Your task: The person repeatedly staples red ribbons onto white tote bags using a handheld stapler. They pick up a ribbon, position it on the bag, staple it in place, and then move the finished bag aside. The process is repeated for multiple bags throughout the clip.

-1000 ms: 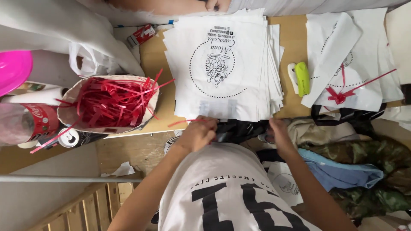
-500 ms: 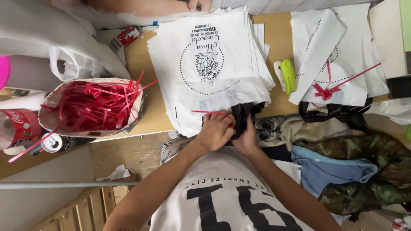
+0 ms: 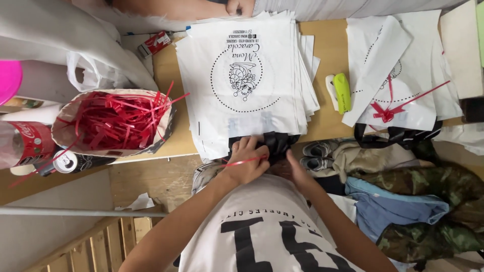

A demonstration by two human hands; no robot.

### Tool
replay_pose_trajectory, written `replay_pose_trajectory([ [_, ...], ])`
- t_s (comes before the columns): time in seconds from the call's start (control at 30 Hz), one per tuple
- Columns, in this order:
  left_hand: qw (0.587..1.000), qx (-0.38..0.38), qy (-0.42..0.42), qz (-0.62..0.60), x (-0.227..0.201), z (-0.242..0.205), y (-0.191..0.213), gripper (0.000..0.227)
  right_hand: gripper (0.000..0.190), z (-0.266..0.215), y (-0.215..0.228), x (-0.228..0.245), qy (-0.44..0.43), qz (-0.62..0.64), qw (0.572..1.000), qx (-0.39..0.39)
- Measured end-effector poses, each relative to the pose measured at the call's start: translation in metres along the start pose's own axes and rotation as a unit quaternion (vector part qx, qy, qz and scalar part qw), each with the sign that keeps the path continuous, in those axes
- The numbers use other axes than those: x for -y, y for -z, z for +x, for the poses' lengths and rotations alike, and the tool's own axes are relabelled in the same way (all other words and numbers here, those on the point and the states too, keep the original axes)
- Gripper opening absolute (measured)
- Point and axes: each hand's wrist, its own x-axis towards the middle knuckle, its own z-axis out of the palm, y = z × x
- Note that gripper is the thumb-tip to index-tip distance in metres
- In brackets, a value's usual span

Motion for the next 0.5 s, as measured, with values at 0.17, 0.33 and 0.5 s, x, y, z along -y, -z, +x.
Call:
replay_pose_trajectory([
  [0.17,0.991,-0.089,-0.037,-0.097,-0.001,-0.036,0.049,0.025,0.072,0.010,0.064,-0.006,0.184,-0.288,0.934,-0.099],
  [0.33,0.906,-0.354,-0.226,-0.053,0.007,-0.038,0.062,0.019,0.052,0.006,0.013,0.009,0.208,-0.039,0.957,0.196],
  [0.5,0.846,-0.424,-0.322,-0.028,0.011,-0.036,0.079,0.025,0.037,0.028,-0.029,0.036,0.231,0.128,0.922,0.285],
])
